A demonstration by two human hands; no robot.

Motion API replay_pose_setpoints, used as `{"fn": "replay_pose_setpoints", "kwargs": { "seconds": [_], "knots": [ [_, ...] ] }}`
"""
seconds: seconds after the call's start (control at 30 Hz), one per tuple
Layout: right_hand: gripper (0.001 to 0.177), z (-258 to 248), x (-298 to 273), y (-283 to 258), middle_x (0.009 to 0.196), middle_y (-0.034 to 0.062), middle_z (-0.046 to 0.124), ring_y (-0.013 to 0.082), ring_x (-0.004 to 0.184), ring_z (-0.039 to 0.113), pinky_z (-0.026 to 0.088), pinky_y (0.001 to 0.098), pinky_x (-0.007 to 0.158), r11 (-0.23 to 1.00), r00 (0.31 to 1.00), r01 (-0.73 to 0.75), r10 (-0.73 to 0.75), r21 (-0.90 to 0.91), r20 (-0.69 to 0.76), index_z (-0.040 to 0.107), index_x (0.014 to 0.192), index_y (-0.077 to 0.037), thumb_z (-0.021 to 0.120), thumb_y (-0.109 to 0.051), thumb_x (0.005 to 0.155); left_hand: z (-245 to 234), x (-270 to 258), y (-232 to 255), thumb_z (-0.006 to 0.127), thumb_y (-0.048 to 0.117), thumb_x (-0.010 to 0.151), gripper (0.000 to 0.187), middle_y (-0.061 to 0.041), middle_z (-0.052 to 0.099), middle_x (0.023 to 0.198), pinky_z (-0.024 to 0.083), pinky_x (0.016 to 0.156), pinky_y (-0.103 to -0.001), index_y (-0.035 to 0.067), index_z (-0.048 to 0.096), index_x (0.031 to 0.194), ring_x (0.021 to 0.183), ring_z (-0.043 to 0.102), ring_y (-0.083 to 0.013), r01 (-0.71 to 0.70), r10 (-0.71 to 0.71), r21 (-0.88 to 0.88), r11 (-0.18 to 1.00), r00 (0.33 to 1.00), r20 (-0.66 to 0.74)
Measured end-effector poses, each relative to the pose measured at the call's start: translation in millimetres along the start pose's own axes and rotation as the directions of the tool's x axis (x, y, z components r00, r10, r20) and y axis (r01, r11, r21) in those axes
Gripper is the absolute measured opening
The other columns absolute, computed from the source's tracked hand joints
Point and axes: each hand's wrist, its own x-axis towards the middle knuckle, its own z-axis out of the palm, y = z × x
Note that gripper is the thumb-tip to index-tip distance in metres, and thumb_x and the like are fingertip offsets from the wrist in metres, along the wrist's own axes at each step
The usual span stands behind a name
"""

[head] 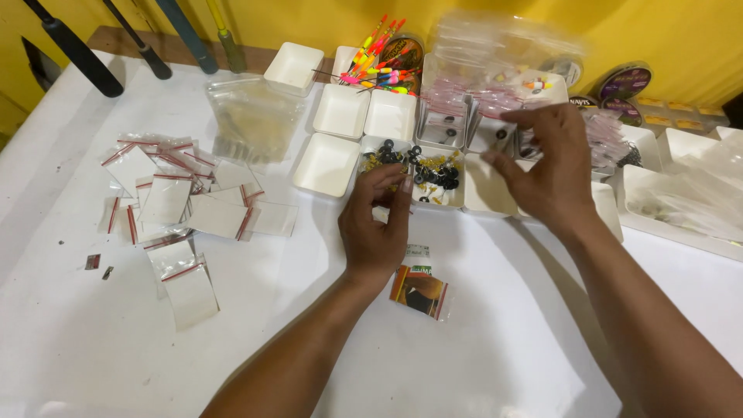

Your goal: Picking up small fishing tackle components and placing them into small plastic bags for individual sale

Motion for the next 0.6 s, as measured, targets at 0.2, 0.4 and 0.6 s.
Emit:
{"fn": "replay_pose_setpoints", "kwargs": {
  "seconds": [0.2,0.4,0.6],
  "knots": [
    [0.033,-25.2,-16.9,-93.4,0.09,0.0194,0.07,0.0376,0.083,0.066,0.053,0.0447,0.075,0.962,0.899,-0.122,0.002,0.245,0.438,0.078,0.102,-0.006,0.087,-0.012,0.071,-0.6,-1.2,1.8,0.065,0.017,0.103,0.016,-0.009,0.076,0.1,0.062,0.067,-0.036,0.012,0.065,0.118,0.071,0.075,-0.0247,0.007,-0.007,-0.008,1.0,1.0,0.002],
    [0.04,-36.9,-29.9,-136.1,0.096,0.0149,0.074,0.034,0.097,0.07,0.054,0.0455,0.084,0.985,0.601,-0.074,-0.082,0.158,0.795,0.075,0.102,-0.008,0.087,-0.038,0.079,-0.6,-3.4,4.8,0.066,0.018,0.103,0.017,-0.011,0.077,0.101,0.063,0.067,-0.038,0.01,0.066,0.118,0.072,0.075,-0.0251,0.016,-0.016,0.009,1.0,1.0,0.013],
    [0.046,-14.4,-68.7,-119.0,0.098,0.0061,0.058,0.0308,0.085,0.055,0.044,0.0434,0.073,0.981,0.684,0.139,-0.195,0.136,0.703,0.06,0.1,-0.015,0.084,-0.05,0.081,-5.4,-2.8,22.0,0.063,0.025,0.1,0.024,-0.007,0.076,0.104,0.058,0.072,-0.027,0.011,0.065,0.119,0.075,0.074,-0.0152,0.18,-0.179,0.006,0.984,0.981,0.08]
  ]
}}
